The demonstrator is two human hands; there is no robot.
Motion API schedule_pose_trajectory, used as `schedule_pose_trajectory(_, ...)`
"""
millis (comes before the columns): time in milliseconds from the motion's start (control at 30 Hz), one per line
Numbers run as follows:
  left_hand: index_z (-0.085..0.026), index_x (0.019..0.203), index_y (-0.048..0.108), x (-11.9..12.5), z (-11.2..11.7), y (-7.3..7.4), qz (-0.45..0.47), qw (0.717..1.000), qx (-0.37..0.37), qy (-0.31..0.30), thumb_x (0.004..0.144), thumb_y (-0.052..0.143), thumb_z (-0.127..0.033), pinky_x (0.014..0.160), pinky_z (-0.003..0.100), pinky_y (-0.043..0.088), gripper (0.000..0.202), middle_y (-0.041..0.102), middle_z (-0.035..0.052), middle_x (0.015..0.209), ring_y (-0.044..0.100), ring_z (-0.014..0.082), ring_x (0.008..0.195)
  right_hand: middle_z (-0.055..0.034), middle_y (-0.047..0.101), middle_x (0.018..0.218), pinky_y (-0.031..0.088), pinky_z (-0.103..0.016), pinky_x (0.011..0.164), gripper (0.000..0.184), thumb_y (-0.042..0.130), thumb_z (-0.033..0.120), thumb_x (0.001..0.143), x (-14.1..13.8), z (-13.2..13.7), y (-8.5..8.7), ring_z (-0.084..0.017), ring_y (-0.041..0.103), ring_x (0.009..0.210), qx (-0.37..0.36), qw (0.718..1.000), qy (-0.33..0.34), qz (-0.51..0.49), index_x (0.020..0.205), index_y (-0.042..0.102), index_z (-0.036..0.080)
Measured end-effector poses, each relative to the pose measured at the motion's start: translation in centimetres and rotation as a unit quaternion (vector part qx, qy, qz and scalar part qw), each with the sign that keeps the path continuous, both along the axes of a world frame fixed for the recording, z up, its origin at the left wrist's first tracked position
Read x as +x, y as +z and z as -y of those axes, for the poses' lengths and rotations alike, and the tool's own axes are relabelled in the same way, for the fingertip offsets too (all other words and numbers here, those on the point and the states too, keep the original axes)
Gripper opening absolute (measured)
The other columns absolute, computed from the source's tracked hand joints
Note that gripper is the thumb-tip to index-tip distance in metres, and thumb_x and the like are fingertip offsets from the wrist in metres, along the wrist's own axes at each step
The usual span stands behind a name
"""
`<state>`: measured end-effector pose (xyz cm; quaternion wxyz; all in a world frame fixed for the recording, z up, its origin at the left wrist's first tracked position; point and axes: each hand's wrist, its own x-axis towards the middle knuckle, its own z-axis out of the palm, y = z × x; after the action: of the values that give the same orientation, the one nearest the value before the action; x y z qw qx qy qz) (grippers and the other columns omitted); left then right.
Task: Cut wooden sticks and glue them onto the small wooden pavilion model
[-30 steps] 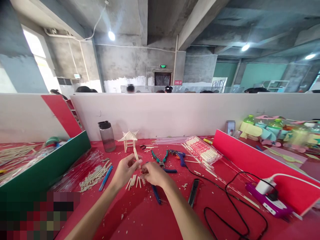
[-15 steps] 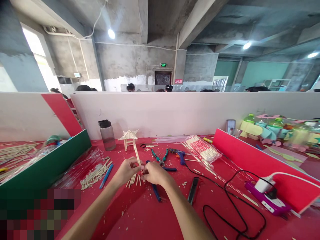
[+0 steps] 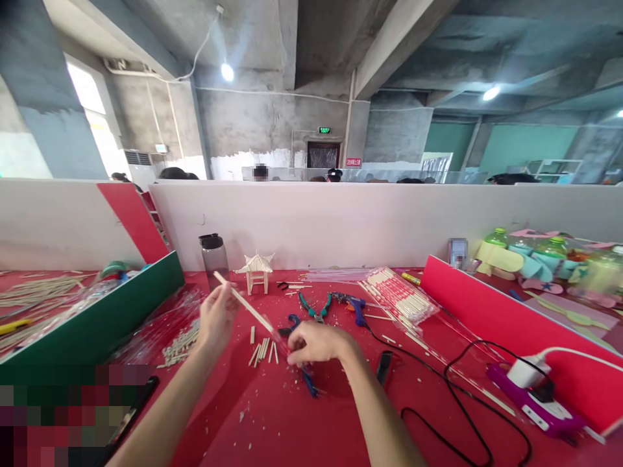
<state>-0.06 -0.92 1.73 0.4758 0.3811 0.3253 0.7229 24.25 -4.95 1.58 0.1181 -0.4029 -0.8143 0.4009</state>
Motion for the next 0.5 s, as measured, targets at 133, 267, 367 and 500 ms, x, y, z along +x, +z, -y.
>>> schedule_pose_trajectory(133, -0.017, 0.084, 0.067, -3.1, -1.0, 0.3, 0.043, 0.997, -0.053, 0.043, 0.059, 0.084, -0.045, 0.057, 0.018, 0.045, 0.04, 0.062, -0.0026, 0.071, 0.059, 0.0102, 0.062, 0.0, 0.063, 0.062, 0.041, -0.022, 0.052, 0.03, 0.067, 0.045, 0.08, 1.1, -0.5, -0.3, -0.011, 0.054, 0.051, -0.054, 0.994, -0.038, -0.092, 0.074, 0.063, 0.015)
schedule_pose_trajectory(267, -0.016, 0.082, 0.068, -3.0, -0.7, -0.1, -0.102, 0.989, -0.085, -0.065, 0.063, 0.081, -0.05, 0.054, 0.019, 0.044, 0.041, 0.062, -0.0004, 0.07, 0.058, 0.0108, 0.06, -0.001, 0.063, 0.068, 0.042, -0.022, 0.055, 0.039, 0.067, 0.053, 0.08, 0.8, -0.6, 0.1, -0.01, 0.053, 0.055, -0.046, 0.964, -0.105, -0.238, 0.083, 0.065, 0.014)
schedule_pose_trajectory(367, -0.015, 0.076, 0.067, -1.0, 0.3, -0.4, -0.212, 0.965, -0.077, -0.136, 0.067, 0.077, -0.053, 0.058, 0.021, 0.046, 0.04, 0.062, 0.0009, 0.07, 0.057, 0.0119, 0.062, -0.0067, 0.069, 0.085, 0.047, -0.024, 0.067, 0.04, 0.07, 0.054, 0.078, -0.4, -0.2, 0.3, -0.013, 0.06, 0.07, -0.066, 0.948, -0.11, -0.292, 0.083, 0.07, 0.014)
schedule_pose_trajectory(500, -0.014, 0.07, 0.065, 1.4, 0.9, -1.1, -0.266, 0.95, -0.051, -0.155, 0.071, 0.072, -0.056, 0.059, 0.021, 0.045, 0.042, 0.06, 0.0003, 0.068, 0.054, 0.0111, 0.061, -0.006, 0.069, 0.085, 0.047, -0.025, 0.068, 0.04, 0.072, 0.054, 0.076, -2.7, 0.3, -0.4, -0.013, 0.06, 0.071, -0.099, 0.947, -0.08, -0.294, 0.084, 0.074, 0.015)
